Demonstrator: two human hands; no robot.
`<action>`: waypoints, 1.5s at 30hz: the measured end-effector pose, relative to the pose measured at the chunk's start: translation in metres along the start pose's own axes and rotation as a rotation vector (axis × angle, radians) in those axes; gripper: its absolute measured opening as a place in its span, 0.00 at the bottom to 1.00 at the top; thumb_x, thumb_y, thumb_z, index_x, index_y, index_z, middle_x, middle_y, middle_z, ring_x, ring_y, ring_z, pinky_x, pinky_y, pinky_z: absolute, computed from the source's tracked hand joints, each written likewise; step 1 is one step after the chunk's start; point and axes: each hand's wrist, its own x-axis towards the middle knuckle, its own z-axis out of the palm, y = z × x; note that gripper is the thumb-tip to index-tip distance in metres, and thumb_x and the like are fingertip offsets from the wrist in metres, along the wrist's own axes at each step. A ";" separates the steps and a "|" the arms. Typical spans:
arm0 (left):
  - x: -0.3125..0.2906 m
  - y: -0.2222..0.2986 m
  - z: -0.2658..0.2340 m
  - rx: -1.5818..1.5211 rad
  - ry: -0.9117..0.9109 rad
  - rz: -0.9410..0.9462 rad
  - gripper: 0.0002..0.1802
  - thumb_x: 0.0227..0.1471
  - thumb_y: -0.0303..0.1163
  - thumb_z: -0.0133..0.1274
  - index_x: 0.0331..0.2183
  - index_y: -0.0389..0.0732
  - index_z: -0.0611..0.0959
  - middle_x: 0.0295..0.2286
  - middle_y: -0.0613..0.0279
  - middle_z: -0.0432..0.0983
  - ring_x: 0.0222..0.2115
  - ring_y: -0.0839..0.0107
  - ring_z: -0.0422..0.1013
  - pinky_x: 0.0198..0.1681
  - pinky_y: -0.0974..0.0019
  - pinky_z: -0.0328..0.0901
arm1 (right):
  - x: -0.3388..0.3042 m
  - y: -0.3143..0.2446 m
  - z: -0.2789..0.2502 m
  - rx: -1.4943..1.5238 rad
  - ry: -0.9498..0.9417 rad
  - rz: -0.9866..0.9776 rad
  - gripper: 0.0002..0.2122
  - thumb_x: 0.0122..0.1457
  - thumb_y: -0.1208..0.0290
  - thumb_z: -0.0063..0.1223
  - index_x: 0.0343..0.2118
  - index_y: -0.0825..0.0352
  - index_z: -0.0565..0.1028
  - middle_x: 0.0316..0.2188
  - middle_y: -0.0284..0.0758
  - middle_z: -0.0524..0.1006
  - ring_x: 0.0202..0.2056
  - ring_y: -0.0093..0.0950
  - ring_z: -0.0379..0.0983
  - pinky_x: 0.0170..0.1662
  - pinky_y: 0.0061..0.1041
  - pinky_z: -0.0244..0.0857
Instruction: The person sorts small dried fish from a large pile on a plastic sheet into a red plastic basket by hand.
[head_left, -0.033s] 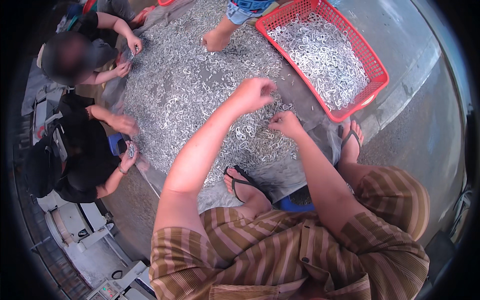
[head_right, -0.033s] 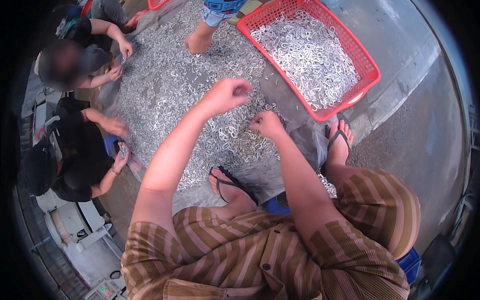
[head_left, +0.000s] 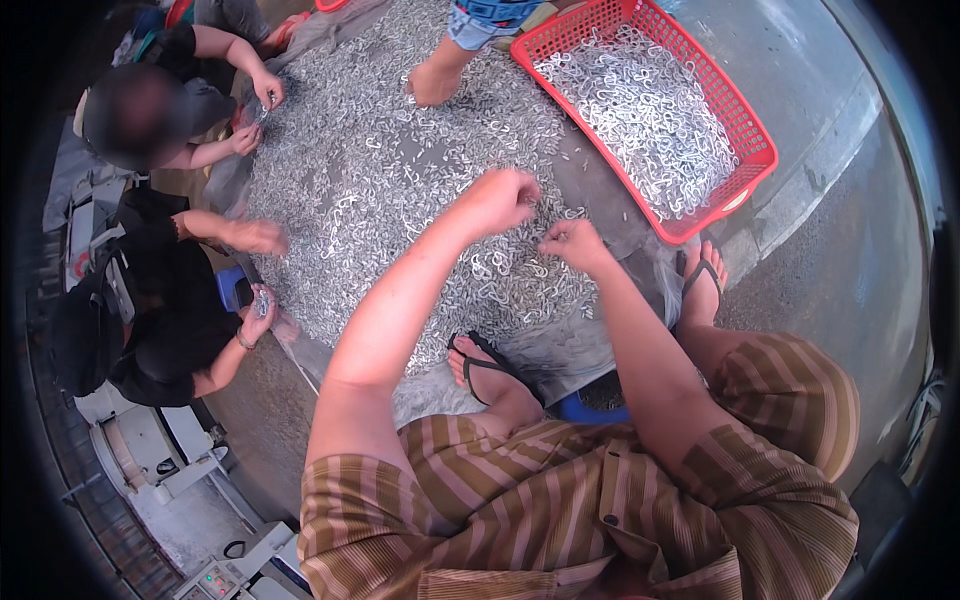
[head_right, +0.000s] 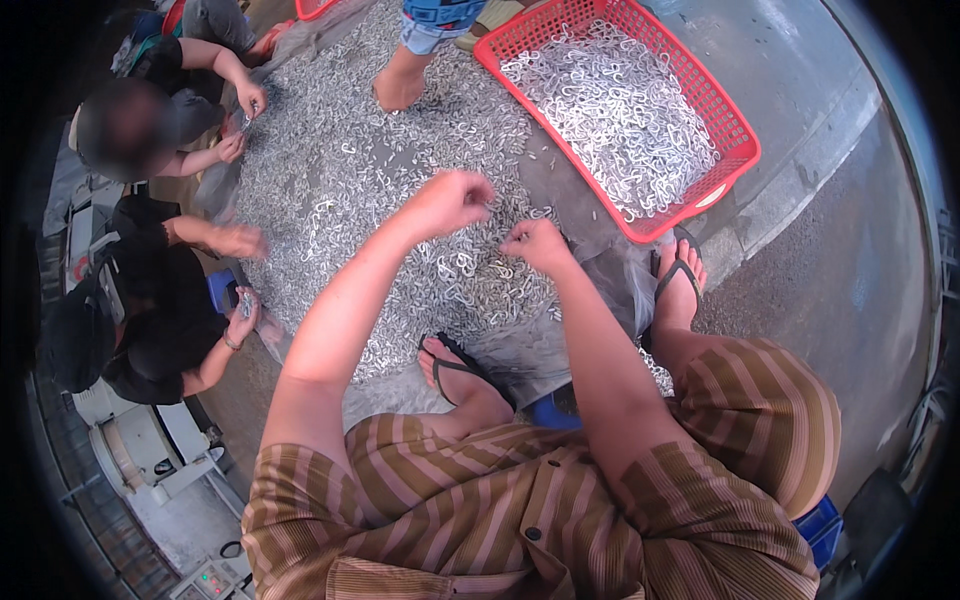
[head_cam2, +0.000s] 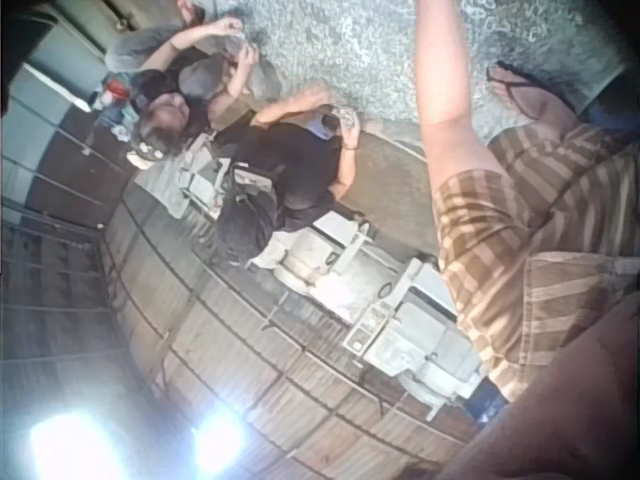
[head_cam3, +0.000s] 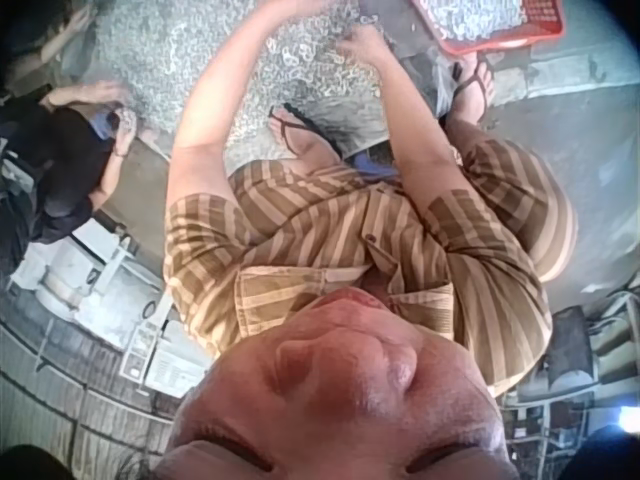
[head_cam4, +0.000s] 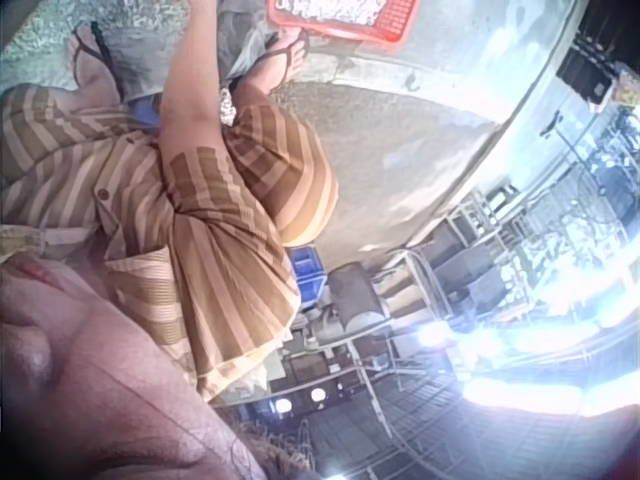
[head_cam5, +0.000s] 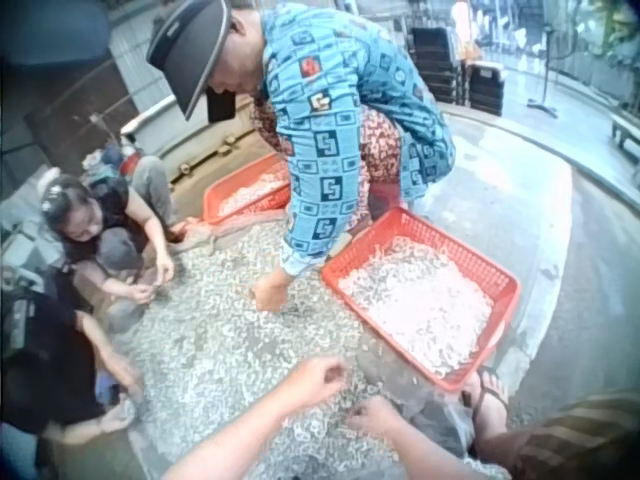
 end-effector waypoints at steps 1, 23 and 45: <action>-0.006 -0.015 0.011 0.124 -0.096 -0.015 0.17 0.33 0.29 0.63 0.32 0.40 0.80 0.25 0.58 0.76 0.30 0.62 0.74 0.34 0.63 0.67 | 0.000 -0.004 -0.006 0.103 -0.017 0.035 0.10 0.43 0.68 0.63 0.28 0.67 0.78 0.24 0.35 0.77 0.29 0.28 0.74 0.36 0.28 0.66; -0.018 -0.052 0.011 -0.511 -0.250 -0.278 0.05 0.48 0.27 0.54 0.29 0.35 0.79 0.16 0.65 0.72 0.12 0.80 0.66 0.15 0.75 0.61 | 0.005 0.018 -0.033 -0.116 0.408 0.033 0.14 0.46 0.70 0.58 0.38 0.61 0.73 0.25 0.40 0.76 0.30 0.35 0.75 0.35 0.32 0.68; 0.006 -0.036 0.005 0.088 -0.139 -0.090 0.31 0.38 0.31 0.62 0.48 0.45 0.73 0.30 0.60 0.76 0.31 0.67 0.74 0.34 0.67 0.68 | -0.007 -0.009 -0.039 0.981 0.026 0.179 0.02 0.45 0.75 0.48 0.23 0.64 0.68 0.23 0.35 0.73 0.21 0.26 0.70 0.20 0.23 0.59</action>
